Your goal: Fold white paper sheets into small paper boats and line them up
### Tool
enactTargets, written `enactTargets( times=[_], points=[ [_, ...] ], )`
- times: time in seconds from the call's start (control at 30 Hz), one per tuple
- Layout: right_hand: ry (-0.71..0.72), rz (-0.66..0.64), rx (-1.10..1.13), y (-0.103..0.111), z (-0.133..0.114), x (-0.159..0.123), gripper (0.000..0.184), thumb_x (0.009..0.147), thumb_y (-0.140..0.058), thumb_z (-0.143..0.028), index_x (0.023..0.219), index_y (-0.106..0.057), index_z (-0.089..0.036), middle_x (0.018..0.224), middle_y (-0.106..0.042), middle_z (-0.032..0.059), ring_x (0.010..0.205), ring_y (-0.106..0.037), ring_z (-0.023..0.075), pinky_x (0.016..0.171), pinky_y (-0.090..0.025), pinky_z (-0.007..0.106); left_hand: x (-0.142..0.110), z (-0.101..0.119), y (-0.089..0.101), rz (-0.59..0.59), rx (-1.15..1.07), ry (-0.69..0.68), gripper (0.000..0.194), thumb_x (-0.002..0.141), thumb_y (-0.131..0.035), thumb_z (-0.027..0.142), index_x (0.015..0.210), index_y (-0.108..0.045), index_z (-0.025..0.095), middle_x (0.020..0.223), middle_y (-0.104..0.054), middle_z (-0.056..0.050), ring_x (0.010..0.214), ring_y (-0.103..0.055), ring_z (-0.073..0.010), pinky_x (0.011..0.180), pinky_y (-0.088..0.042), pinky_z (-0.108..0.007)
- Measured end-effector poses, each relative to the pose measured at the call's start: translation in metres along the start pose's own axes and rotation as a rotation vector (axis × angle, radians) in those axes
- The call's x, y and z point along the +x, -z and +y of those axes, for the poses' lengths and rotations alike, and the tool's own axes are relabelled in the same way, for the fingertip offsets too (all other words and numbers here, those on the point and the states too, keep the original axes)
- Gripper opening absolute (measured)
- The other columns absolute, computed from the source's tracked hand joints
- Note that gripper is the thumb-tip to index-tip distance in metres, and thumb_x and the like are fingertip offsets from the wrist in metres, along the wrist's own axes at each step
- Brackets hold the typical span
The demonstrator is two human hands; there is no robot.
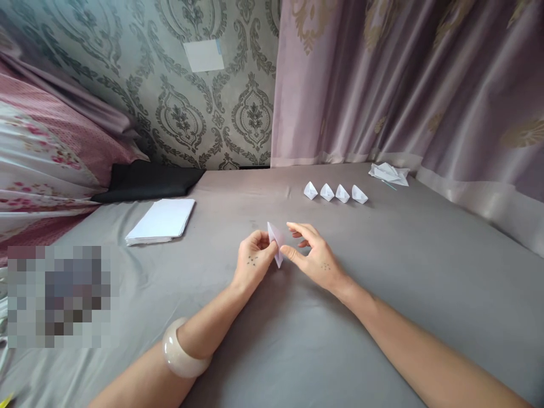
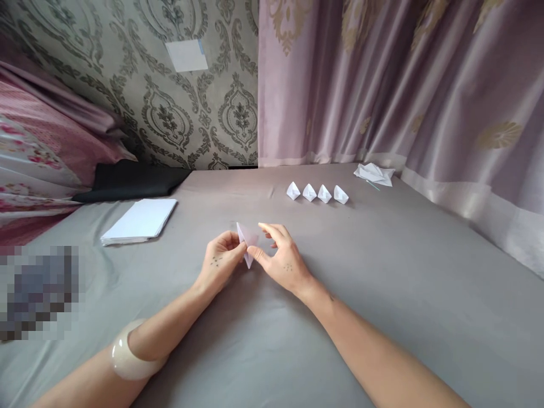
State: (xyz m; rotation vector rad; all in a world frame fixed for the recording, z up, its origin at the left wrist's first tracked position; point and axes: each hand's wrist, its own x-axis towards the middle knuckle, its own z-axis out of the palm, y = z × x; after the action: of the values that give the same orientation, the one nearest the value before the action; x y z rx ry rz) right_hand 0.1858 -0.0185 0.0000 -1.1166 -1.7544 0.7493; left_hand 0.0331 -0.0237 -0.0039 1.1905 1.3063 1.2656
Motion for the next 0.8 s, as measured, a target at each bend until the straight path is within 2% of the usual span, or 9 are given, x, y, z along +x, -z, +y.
enactTargets(
  times=[0.07,0.17,0.27,0.37,0.47,0.57,0.67,0.73,0.8],
  points=[
    [0.023,-0.032,-0.037,-0.005,0.000,-0.004,0.055,0.075,-0.069,-0.030,0.127,-0.051,-0.026,0.122,-0.055,0.0078,0.106,-0.057,0.0207,0.081,-0.052,0.034,0.001,-0.003,0.000,0.021,-0.017,-0.029,0.012,0.071,-0.060,0.021,0.081,-0.061,0.014,0.073,-0.063,-0.001,0.061,-0.054,-0.0113,0.055,-0.040,-0.021],
    [0.087,-0.033,-0.082,-0.012,-0.003,-0.009,0.051,0.077,-0.063,-0.019,0.126,-0.050,-0.025,0.122,-0.054,0.0089,0.106,-0.057,0.0207,0.080,-0.053,0.034,-0.002,-0.003,-0.002,0.007,0.008,-0.087,0.010,0.071,-0.057,0.018,0.081,-0.059,0.015,0.074,-0.062,0.000,0.065,-0.056,-0.0121,0.058,-0.042,-0.022],
    [0.108,0.051,-0.176,-0.016,-0.006,-0.010,0.045,0.076,-0.055,-0.010,0.120,-0.051,-0.021,0.117,-0.055,0.0107,0.096,-0.059,0.0193,0.077,-0.053,0.033,-0.007,0.002,-0.007,0.004,0.079,-0.122,0.006,0.075,-0.058,0.021,0.078,-0.055,0.017,0.074,-0.062,0.000,0.067,-0.057,-0.0127,0.060,-0.042,-0.023],
    [0.100,0.139,-0.313,-0.017,-0.009,-0.010,0.027,0.081,-0.052,-0.013,0.107,-0.054,-0.018,0.101,-0.058,0.0095,0.081,-0.059,0.0181,0.071,-0.051,0.032,-0.011,0.007,-0.010,0.027,0.140,-0.166,0.008,0.078,-0.058,0.025,0.078,-0.053,0.019,0.071,-0.060,0.001,0.064,-0.055,-0.0118,0.059,-0.041,-0.023],
    [0.105,0.160,-0.398,-0.019,-0.010,-0.009,0.007,0.088,-0.049,-0.020,0.092,-0.055,-0.019,0.085,-0.059,0.0056,0.072,-0.059,0.0168,0.068,-0.048,0.030,-0.012,0.009,-0.011,0.081,0.182,-0.192,0.008,0.079,-0.058,0.025,0.079,-0.052,0.020,0.070,-0.058,0.002,0.059,-0.053,-0.0103,0.058,-0.040,-0.022],
    [0.145,0.150,-0.442,-0.020,-0.012,-0.011,0.010,0.091,-0.045,-0.019,0.086,-0.054,-0.021,0.080,-0.059,0.0036,0.071,-0.059,0.0164,0.064,-0.045,0.027,-0.010,0.008,-0.011,0.083,0.156,-0.174,0.014,0.080,-0.057,0.022,0.093,-0.052,0.020,0.086,-0.064,-0.001,0.069,-0.059,-0.0125,0.064,-0.043,-0.023],
    [0.203,0.161,-0.469,-0.022,-0.015,-0.014,0.013,0.091,-0.043,-0.015,0.084,-0.053,-0.021,0.078,-0.058,0.0031,0.070,-0.058,0.0159,0.062,-0.042,0.025,-0.009,0.007,-0.010,-0.005,0.057,-0.200,0.029,0.080,-0.051,0.015,0.109,-0.049,0.020,0.103,-0.066,-0.007,0.089,-0.063,-0.0169,0.076,-0.047,-0.027],
    [0.219,0.181,-0.488,-0.023,-0.016,-0.015,0.014,0.090,-0.042,-0.014,0.083,-0.052,-0.021,0.076,-0.057,0.0027,0.068,-0.057,0.0155,0.061,-0.041,0.025,-0.008,0.007,-0.010,-0.029,0.022,-0.235,0.032,0.079,-0.050,0.012,0.111,-0.049,0.019,0.103,-0.066,-0.007,0.092,-0.063,-0.0181,0.078,-0.048,-0.028],
    [0.212,0.200,-0.519,-0.024,-0.018,-0.016,0.013,0.089,-0.044,-0.014,0.081,-0.052,-0.021,0.074,-0.056,0.0019,0.066,-0.057,0.0152,0.058,-0.040,0.025,-0.008,0.007,-0.010,0.003,0.023,-0.267,0.032,0.078,-0.052,0.011,0.109,-0.051,0.018,0.099,-0.066,-0.007,0.090,-0.063,-0.0185,0.079,-0.048,-0.028]
  ],
)
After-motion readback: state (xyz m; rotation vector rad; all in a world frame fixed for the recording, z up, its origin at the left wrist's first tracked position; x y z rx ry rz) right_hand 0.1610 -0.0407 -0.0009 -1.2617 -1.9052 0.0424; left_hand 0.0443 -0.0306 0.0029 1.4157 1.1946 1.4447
